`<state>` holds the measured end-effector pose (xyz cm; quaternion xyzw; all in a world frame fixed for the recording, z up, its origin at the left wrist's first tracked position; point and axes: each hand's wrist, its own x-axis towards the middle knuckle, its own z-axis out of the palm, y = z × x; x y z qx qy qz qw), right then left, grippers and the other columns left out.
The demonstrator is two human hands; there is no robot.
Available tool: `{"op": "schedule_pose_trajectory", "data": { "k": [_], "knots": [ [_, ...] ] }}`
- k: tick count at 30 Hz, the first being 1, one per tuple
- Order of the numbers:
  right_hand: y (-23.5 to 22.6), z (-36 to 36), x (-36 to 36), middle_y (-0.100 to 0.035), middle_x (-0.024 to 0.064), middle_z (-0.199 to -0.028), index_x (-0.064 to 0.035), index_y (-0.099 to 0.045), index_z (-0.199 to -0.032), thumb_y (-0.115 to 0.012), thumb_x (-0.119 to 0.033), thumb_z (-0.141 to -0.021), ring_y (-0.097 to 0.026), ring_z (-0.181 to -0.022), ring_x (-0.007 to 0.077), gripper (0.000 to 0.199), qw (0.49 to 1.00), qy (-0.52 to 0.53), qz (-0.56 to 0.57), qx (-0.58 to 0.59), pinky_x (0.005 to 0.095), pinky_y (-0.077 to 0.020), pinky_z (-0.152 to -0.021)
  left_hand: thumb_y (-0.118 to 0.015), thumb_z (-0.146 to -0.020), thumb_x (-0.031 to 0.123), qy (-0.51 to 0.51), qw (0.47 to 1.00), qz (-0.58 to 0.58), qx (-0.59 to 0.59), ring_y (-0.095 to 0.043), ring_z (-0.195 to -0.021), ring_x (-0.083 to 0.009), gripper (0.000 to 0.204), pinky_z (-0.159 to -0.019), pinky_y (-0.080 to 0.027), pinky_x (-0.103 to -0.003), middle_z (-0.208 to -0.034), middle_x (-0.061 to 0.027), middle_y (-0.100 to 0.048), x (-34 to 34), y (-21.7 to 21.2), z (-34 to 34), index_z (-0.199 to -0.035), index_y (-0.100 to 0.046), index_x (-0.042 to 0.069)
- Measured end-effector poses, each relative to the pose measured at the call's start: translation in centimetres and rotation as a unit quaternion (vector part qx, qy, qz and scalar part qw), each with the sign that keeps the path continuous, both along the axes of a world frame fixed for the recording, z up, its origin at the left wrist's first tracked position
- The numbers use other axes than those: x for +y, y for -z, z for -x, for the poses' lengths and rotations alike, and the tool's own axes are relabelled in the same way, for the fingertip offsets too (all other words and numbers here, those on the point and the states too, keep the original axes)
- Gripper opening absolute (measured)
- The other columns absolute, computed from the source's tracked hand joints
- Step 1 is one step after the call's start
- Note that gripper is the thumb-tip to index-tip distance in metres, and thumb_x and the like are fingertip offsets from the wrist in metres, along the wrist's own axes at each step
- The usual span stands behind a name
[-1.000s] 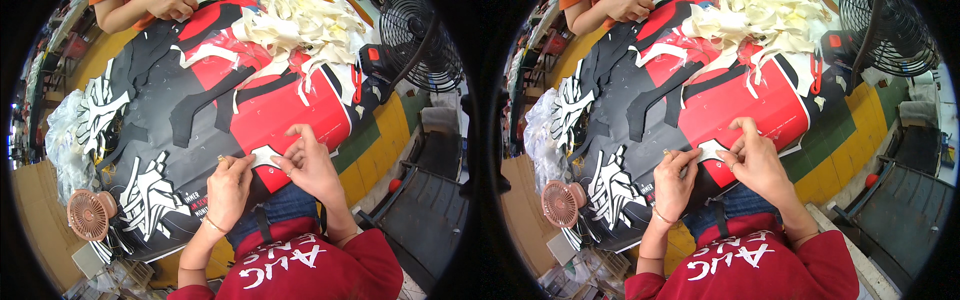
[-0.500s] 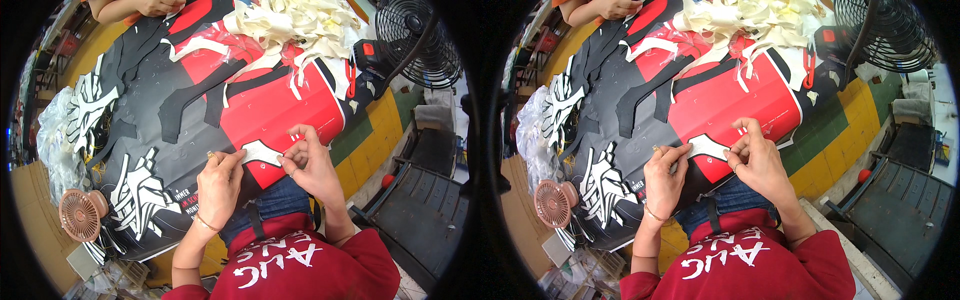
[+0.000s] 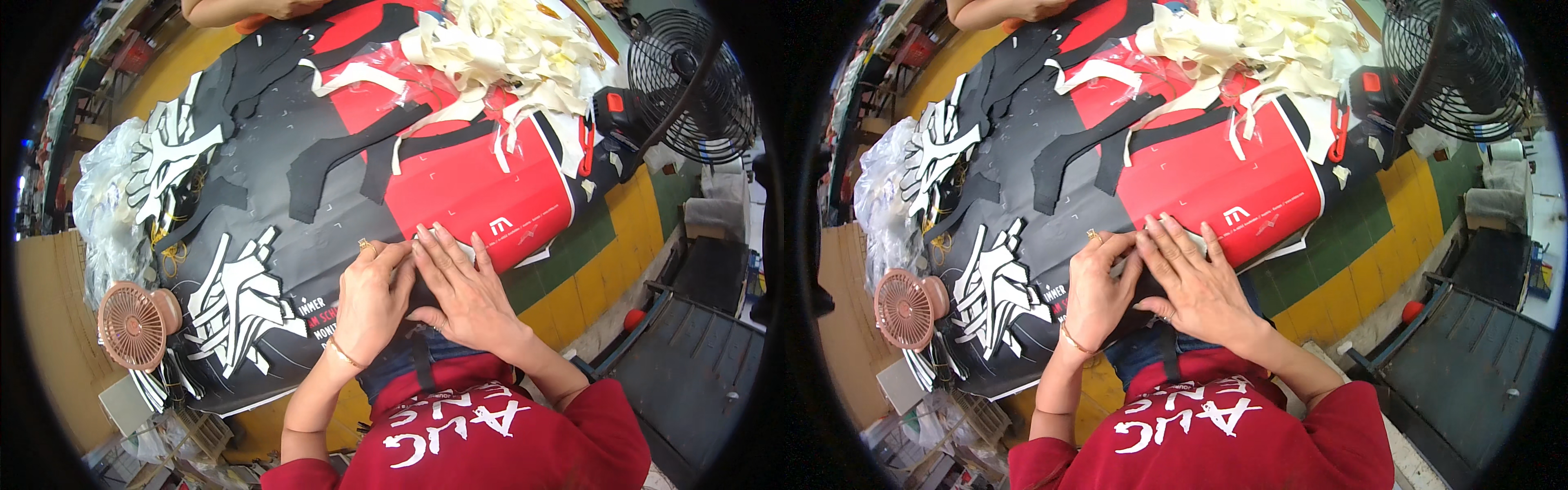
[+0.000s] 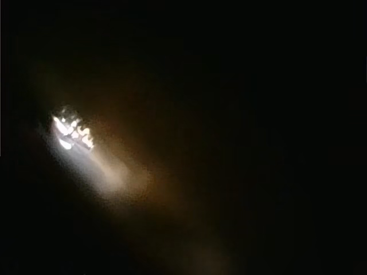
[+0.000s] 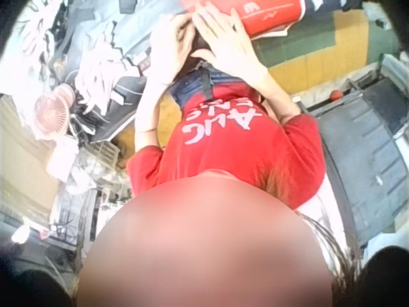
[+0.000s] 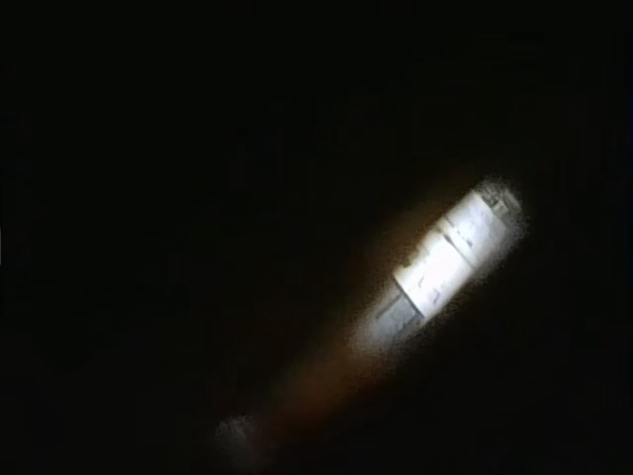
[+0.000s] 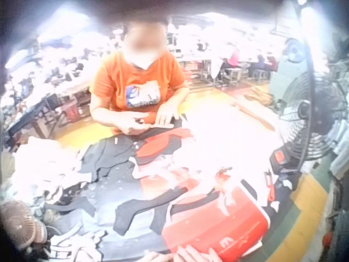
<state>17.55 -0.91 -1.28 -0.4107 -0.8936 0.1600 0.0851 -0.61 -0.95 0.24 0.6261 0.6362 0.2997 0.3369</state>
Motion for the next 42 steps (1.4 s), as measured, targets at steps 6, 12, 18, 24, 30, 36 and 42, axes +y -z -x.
{"op": "schedule_pose_trajectory", "data": {
  "k": [6,12,18,24,30,36,42],
  "knots": [
    [1.1,-0.2,0.1,-0.028,0.0136,-0.164,-0.0084,-0.035,-0.155,-0.051,-0.059,-0.094,-0.025,-0.151,0.0308,0.081,0.999,-0.017,0.013,-0.028,0.0547,-0.0124,-0.122,-0.074,-0.087,0.001,-0.079,0.981,0.110,-0.137,-0.061,-0.061,-0.0088,0.029,-0.059,-0.050,-0.025,-0.078,-0.0073,-0.066,-2.5,-0.7,2.3,-0.115,-0.068,-0.003],
    [1.3,-0.2,-0.1,-0.030,0.0095,-0.163,-0.0151,-0.040,-0.154,-0.053,-0.058,-0.094,-0.027,-0.151,0.0256,0.075,0.999,-0.007,0.010,-0.043,0.0528,-0.0116,-0.122,-0.071,-0.090,-0.002,-0.183,0.957,0.115,-0.194,-0.060,-0.060,-0.0061,0.023,-0.055,-0.048,-0.023,-0.078,-0.0050,-0.067,-3.6,0.0,3.2,-0.112,-0.067,-0.006],
    [1.2,-0.1,0.0,-0.031,0.0094,-0.163,-0.0161,-0.041,-0.154,-0.056,-0.056,-0.092,-0.029,-0.149,0.0260,0.075,0.999,-0.006,0.002,-0.043,0.0526,-0.0144,-0.121,-0.072,-0.088,-0.004,-0.174,0.975,0.076,-0.113,-0.058,-0.063,-0.0047,0.023,-0.057,-0.047,-0.021,-0.077,-0.0044,-0.066,-3.6,0.1,2.9,-0.110,-0.067,-0.006],
    [1.5,-0.1,0.0,-0.033,0.0101,-0.161,-0.0154,-0.042,-0.153,-0.055,-0.057,-0.093,-0.030,-0.149,0.0263,0.074,0.999,-0.008,-0.012,-0.043,0.0532,-0.0155,-0.121,-0.072,-0.088,-0.005,-0.170,0.981,0.055,-0.073,-0.058,-0.063,-0.0041,0.020,-0.056,-0.047,-0.020,-0.078,-0.0047,-0.066,-3.8,0.3,2.6,-0.108,-0.068,-0.006],
    [1.3,-0.1,0.0,-0.034,0.0112,-0.161,-0.0150,-0.043,-0.152,-0.051,-0.058,-0.094,-0.029,-0.149,0.0286,0.073,0.999,-0.006,0.002,-0.039,0.0584,-0.0142,-0.119,-0.073,-0.085,-0.004,-0.146,0.989,-0.029,0.011,-0.064,-0.064,-0.0156,0.020,-0.060,-0.050,-0.028,-0.078,-0.0104,-0.067,-3.9,0.7,2.2,-0.104,-0.068,-0.004],
    [0.1,2.1,-1.8,-0.034,0.0117,-0.161,-0.0149,-0.044,-0.152,-0.044,-0.063,-0.096,-0.028,-0.150,0.0295,0.074,0.999,-0.040,-0.020,-0.024,0.0594,-0.0129,-0.119,-0.074,-0.083,-0.003,-0.152,0.987,-0.043,0.035,-0.066,-0.067,-0.0218,0.023,-0.063,-0.051,-0.032,-0.084,-0.0124,-0.067,-3.8,0.3,1.8,-0.105,-0.068,-0.002],
    [1.0,3.2,-2.1,-0.036,0.0113,-0.161,-0.0100,-0.046,-0.150,-0.047,-0.061,-0.096,-0.027,-0.151,0.0310,0.074,0.996,-0.067,0.057,-0.003,0.0564,-0.0121,-0.121,-0.072,-0.087,-0.001,-0.191,0.971,0.095,-0.105,-0.070,-0.076,-0.0217,0.026,-0.066,-0.057,-0.031,-0.089,-0.0138,-0.067,-5.4,-0.9,3.5,-0.112,-0.067,-0.003]
  ]
}}
